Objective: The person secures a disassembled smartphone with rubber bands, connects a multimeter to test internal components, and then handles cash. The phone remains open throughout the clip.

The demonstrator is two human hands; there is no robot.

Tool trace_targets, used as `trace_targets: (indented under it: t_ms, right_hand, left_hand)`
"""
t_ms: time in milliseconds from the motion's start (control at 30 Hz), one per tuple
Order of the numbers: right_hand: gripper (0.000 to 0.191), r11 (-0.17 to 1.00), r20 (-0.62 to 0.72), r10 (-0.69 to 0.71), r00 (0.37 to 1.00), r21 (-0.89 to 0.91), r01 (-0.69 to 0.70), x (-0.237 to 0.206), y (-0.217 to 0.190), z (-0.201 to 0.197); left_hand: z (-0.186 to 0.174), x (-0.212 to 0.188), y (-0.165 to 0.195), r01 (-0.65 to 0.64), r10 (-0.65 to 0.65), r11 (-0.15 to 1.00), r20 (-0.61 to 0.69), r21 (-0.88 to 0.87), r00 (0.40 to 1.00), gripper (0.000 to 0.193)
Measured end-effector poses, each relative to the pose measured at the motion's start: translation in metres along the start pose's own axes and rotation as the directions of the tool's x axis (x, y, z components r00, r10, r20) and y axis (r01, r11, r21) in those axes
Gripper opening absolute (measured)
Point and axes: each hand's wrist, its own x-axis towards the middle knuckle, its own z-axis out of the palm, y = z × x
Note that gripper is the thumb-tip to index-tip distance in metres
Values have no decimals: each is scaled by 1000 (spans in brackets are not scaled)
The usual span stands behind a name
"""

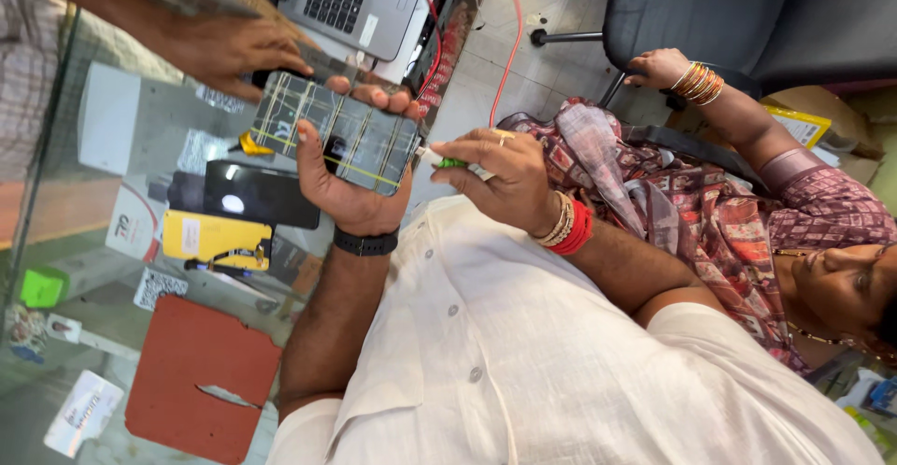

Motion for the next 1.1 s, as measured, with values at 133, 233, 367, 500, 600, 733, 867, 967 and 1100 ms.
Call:
trace_targets:
  t_ms: [133, 233, 367, 500, 600, 733, 867, 967, 1100]
  right_hand:
    - [29, 998, -48, -36, 998, -51, 34, -3, 4, -15]
    - [26, 996, -96, -35, 995, -90, 26, -1, 4, -24]
    - [22, 997, -126, -29, 992, -70, 21, 10, 10, -35]
    - [21, 984, -64, -15, 998, -177, 3, 18, 13, -46]
    - [21, 978, -48, -39, 998, -205, 28, 25, 17, -50]
    - [20, 976, -36, -53, 998, -211, 44, 36, 22, -56]
    - [19, 970, -27, -40, 999, -239, 33, 44, 24, -59]
    - [16, 960, -13, -28, 1000, -280, 23, 47, 21, -60]
    - [17, 977, 30, 9, 1000, -215, -2, 52, 20, -57]
  left_hand:
    - [5, 10, -10, 38, -39, 998, -12, -49, 999, 53]
    - [7, 22, -27, 27, -25, 997, 27, -74, 999, 49]
    - [8, 37, -48, 48, -58, 987, -62, -150, 996, 52]
    - [8, 45, -61, 73, -88, 971, -57, -229, 995, 51]
    - [7, 54, -68, 64, -85, 966, -74, -252, 994, 51]
    - [4, 63, -74, 51, -68, 969, -63, -242, 996, 49]
    - [3, 67, -77, 56, -76, 964, -69, -262, 995, 49]
    - [6, 68, -74, 0, -9, 987, -57, -163, 998, 46]
    - [14, 66, -60, -84, 85, 996, -11, 35, 996, 42]
